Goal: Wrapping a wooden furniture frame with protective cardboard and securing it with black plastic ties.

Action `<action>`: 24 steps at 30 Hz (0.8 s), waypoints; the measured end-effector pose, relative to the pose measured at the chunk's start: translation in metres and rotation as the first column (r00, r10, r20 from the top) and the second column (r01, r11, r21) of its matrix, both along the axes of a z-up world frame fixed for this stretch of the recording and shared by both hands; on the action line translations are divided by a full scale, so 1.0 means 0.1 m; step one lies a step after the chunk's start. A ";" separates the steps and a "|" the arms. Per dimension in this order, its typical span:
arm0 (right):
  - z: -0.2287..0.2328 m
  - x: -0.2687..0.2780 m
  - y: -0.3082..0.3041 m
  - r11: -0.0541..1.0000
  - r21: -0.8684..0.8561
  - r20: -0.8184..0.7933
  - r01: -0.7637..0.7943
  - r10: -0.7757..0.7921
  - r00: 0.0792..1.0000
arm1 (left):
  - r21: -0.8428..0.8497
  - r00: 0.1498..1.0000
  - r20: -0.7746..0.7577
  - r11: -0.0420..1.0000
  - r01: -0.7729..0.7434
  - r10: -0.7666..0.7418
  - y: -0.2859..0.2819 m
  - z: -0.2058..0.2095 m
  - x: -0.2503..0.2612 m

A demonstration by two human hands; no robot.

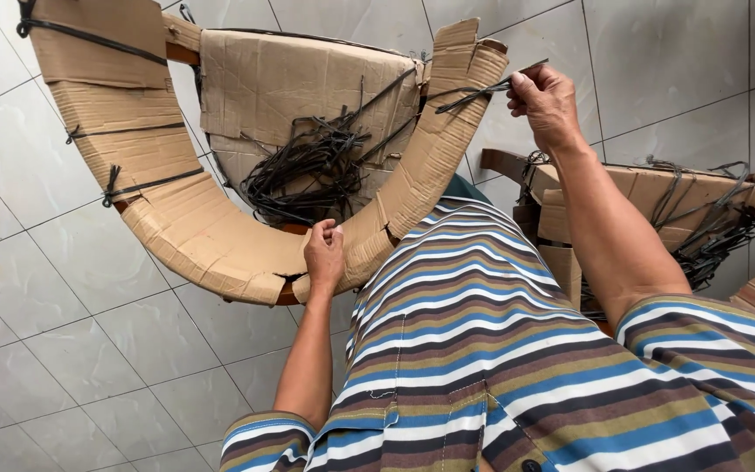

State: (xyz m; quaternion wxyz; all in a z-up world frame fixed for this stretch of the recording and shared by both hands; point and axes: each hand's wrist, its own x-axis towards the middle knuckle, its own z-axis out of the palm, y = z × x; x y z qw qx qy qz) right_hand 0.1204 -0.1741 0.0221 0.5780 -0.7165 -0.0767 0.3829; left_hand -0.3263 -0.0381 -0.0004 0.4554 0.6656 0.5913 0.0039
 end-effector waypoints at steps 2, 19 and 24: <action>0.04 -0.01 -0.01 1.000 0.001 0.001 -0.025 0.025 1.000 | 0.019 1.000 0.012 1.000 0.015 -0.016 0.01 -0.04 -0.05; 0.19 -0.03 -0.31 0.965 -0.157 0.398 0.208 -0.131 0.908 | 0.369 0.952 -0.011 0.883 0.289 -0.307 -0.02 0.06 -0.46; 0.52 -0.44 -0.08 0.936 0.094 0.554 0.340 -0.333 0.763 | 0.510 0.969 -0.083 0.826 0.242 -0.233 -0.14 -0.07 -0.63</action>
